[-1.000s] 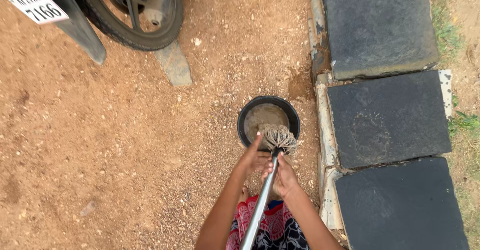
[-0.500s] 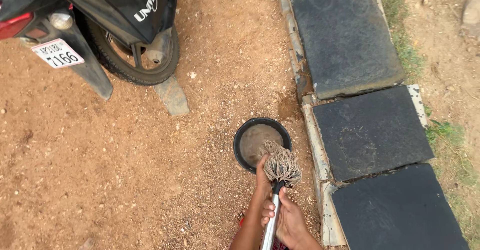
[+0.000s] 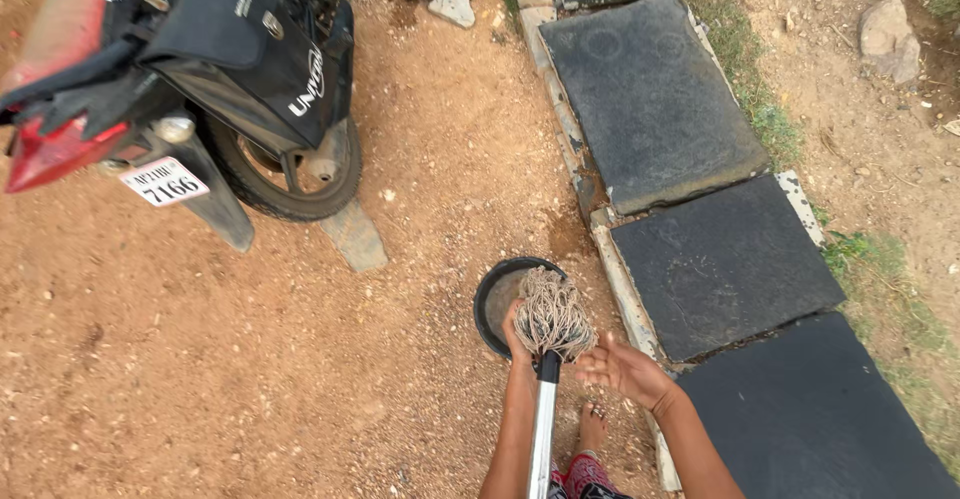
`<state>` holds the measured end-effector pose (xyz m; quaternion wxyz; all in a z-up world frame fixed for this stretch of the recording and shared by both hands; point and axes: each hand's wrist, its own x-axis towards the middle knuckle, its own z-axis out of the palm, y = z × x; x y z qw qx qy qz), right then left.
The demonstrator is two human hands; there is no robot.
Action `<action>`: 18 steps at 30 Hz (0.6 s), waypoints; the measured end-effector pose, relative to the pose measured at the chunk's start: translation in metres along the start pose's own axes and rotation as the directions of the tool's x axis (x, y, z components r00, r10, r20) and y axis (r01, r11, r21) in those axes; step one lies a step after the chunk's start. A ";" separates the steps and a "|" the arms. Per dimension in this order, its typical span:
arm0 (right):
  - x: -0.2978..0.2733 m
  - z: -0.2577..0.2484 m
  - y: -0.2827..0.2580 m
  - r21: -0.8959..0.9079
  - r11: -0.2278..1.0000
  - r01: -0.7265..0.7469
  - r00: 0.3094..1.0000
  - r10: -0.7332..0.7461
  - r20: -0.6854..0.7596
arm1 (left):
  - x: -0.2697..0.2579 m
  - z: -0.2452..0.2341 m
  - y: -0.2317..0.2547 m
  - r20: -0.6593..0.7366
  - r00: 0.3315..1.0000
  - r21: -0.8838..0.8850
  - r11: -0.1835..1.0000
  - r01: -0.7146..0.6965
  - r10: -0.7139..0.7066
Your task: The person rinses a cloth, spreads it on a motorcycle seat, and then uses a mop to clean several black floor slabs by dipping the mop into a bucket and scrubbing the surfaces.
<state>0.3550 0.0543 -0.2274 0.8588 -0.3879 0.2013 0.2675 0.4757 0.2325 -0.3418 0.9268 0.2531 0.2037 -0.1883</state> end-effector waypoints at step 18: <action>0.123 0.118 -0.023 0.515 0.733 0.444 0.892 -0.418 -0.175 | -0.149 0.092 0.115 -0.173 0.982 -0.115 0.992 0.056 -0.075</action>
